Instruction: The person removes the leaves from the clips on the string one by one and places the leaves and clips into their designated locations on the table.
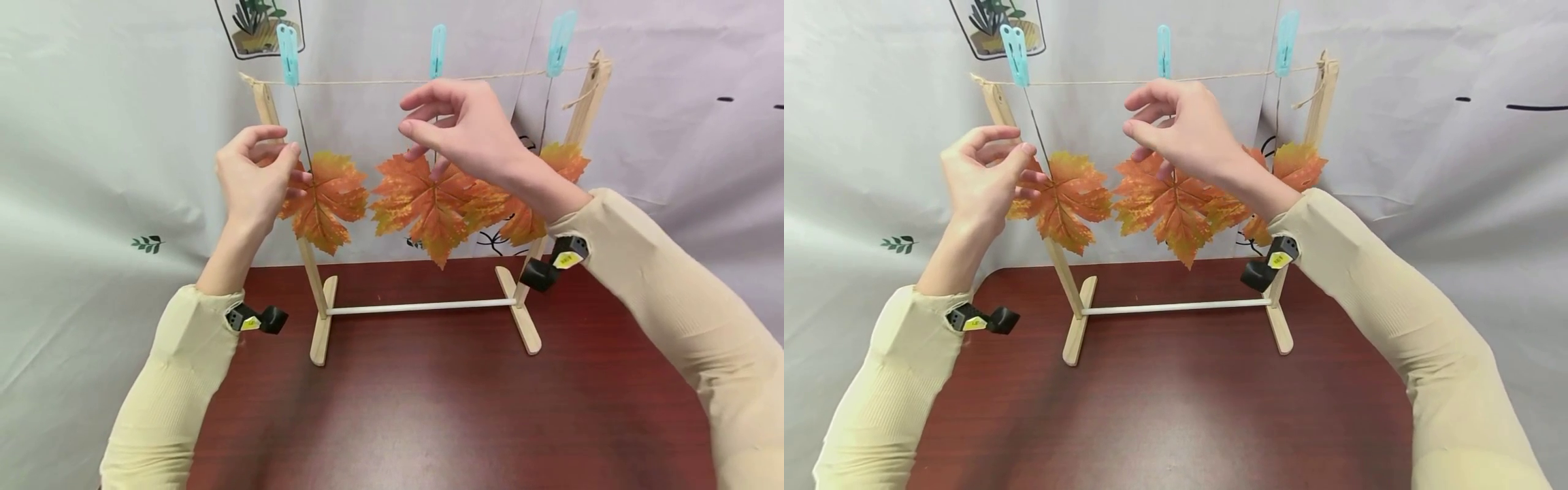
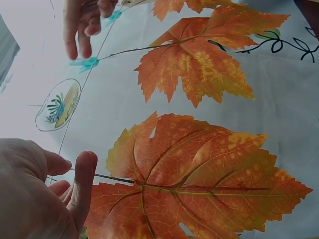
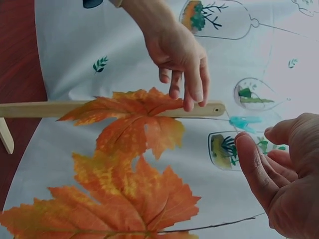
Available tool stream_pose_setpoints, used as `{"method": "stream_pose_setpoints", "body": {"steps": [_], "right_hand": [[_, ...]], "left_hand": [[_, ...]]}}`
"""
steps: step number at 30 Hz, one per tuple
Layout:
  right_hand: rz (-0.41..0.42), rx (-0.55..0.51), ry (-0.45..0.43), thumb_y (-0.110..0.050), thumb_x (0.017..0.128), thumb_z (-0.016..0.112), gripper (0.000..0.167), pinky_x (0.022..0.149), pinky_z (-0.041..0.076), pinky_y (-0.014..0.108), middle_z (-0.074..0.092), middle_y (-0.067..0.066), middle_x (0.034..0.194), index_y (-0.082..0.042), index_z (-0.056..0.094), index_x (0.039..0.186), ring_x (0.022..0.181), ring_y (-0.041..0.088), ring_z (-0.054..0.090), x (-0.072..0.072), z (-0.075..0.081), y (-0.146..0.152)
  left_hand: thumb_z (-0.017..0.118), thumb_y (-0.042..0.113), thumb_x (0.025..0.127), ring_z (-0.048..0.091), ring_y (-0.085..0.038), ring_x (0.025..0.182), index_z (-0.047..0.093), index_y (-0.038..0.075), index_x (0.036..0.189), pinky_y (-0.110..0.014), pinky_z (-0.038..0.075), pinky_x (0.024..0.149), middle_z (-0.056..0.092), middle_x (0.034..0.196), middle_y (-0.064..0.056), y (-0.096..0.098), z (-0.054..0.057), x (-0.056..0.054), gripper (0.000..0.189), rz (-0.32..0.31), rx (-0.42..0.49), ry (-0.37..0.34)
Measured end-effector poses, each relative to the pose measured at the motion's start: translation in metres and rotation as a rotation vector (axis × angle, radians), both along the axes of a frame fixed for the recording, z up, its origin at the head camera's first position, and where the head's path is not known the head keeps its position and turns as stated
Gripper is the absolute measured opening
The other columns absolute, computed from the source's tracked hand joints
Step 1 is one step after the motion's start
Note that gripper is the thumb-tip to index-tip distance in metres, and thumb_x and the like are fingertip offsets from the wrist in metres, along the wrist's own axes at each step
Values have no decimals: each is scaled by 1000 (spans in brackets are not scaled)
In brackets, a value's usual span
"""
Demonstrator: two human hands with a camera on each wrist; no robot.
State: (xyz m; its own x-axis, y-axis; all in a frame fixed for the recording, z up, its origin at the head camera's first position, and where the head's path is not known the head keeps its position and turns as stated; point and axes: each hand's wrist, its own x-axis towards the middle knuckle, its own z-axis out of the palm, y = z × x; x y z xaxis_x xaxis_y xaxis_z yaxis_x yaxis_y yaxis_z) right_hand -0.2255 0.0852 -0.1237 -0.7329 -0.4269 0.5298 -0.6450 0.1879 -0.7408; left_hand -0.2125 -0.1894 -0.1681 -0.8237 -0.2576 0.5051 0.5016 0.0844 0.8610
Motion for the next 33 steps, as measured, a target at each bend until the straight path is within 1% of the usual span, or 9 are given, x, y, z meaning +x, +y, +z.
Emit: {"method": "stream_pose_setpoints", "body": {"steps": [6,11,14,18,23,28,33], "right_hand": [[-4,-47,-62,-15,93,71,28,55,58,36,71,12,103,-5,67,120,80,26,73,-5,9,-9],[-4,-78,-98,-14,93,71,27,56,59,36,71,13,104,-4,66,118,80,28,73,-8,14,-18],[1,-94,-119,-13,93,71,26,56,59,36,71,14,104,-4,66,117,80,29,73,-10,17,-23],[14,-124,-128,-12,93,71,25,55,58,36,70,15,103,-3,65,116,80,30,72,-13,20,-30],[28,-171,-144,-10,93,70,24,55,58,36,69,15,102,-3,65,115,81,32,72,-15,24,-40],[23,-166,-170,-12,93,70,25,56,59,36,69,14,105,-3,64,117,81,29,73,-17,27,-50],[26,-167,-194,-12,94,69,28,57,59,36,67,14,108,-4,63,120,83,30,72,-20,32,-58]], "left_hand": [[72,5,89,68,-18,55,68,5,107,-26,56,48,70,88,-12,2,2,-3,19,26,-23,-1],[73,6,89,68,-17,56,69,5,109,-26,56,48,70,93,-14,4,3,-5,20,46,-53,-4],[72,6,90,68,-16,56,69,5,109,-26,56,48,70,92,-13,5,4,-7,20,64,-77,-8],[71,7,90,68,-14,56,69,6,109,-25,55,48,71,92,-10,6,5,-8,19,90,-111,-17],[71,7,90,67,-14,56,69,6,108,-24,55,48,71,92,-10,7,5,-9,18,103,-118,-11],[71,8,90,67,-14,55,70,6,108,-24,55,47,71,90,-10,8,4,-11,18,118,-128,-13],[71,11,90,67,-15,55,70,5,110,-24,55,48,71,90,-10,10,3,-12,21,128,-150,-14]]}}
